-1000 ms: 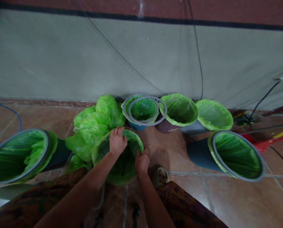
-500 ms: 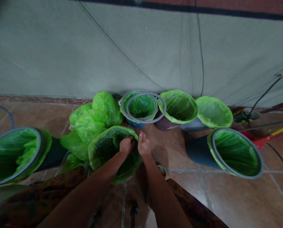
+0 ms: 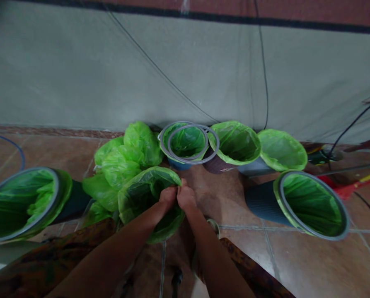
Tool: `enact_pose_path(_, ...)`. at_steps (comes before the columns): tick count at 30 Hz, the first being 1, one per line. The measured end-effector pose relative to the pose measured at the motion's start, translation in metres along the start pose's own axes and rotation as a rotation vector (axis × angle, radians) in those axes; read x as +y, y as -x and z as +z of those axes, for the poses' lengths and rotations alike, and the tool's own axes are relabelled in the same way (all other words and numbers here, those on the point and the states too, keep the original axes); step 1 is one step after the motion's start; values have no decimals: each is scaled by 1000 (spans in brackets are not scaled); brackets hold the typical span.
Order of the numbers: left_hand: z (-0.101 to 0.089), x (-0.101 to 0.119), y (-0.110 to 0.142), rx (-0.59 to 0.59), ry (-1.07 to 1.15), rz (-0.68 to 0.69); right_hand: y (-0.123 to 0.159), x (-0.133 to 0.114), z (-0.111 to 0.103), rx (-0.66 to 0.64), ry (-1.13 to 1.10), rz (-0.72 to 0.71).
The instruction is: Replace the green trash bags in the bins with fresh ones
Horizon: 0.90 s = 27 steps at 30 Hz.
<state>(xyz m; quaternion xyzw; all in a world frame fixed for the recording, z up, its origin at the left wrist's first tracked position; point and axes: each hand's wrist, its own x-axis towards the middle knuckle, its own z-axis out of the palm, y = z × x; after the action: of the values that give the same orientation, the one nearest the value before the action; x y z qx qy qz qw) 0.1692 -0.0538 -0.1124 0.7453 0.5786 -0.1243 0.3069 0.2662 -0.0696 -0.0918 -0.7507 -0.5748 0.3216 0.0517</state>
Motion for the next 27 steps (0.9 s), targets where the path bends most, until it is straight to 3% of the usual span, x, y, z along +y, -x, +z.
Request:
enact_pose_path(5,-25,-14,20,70,-66,76,-5,-5,-21,186,-56,-88)
enact_pose_path(8,-62,-29,22,342,-42,34,-19,-17,-31,211,-49,-162)
enact_pose_path(10,-88,-41,16,578,-6,-93,-29,-27,-31,177,-19,-206)
enact_pose_path(11,-99,-48,12,642,5,-162,-33,-31,-30,147,-3,-227)
enact_pose_path(12,-106,-56,8,642,11,-220,-37,-34,-27,113,13,-243)
enact_pose_path(14,-112,-72,2,519,28,-264,-41,-36,-20,50,47,-269)
enact_pose_path(17,-101,-93,0,346,66,-176,-43,-33,-12,17,123,-264)
enact_pose_path(21,-81,-106,4,366,103,-35,-43,-27,-8,-1,197,-249)
enact_pose_path(27,-78,-109,4,353,3,-137,-41,-26,-7,-7,197,-221)
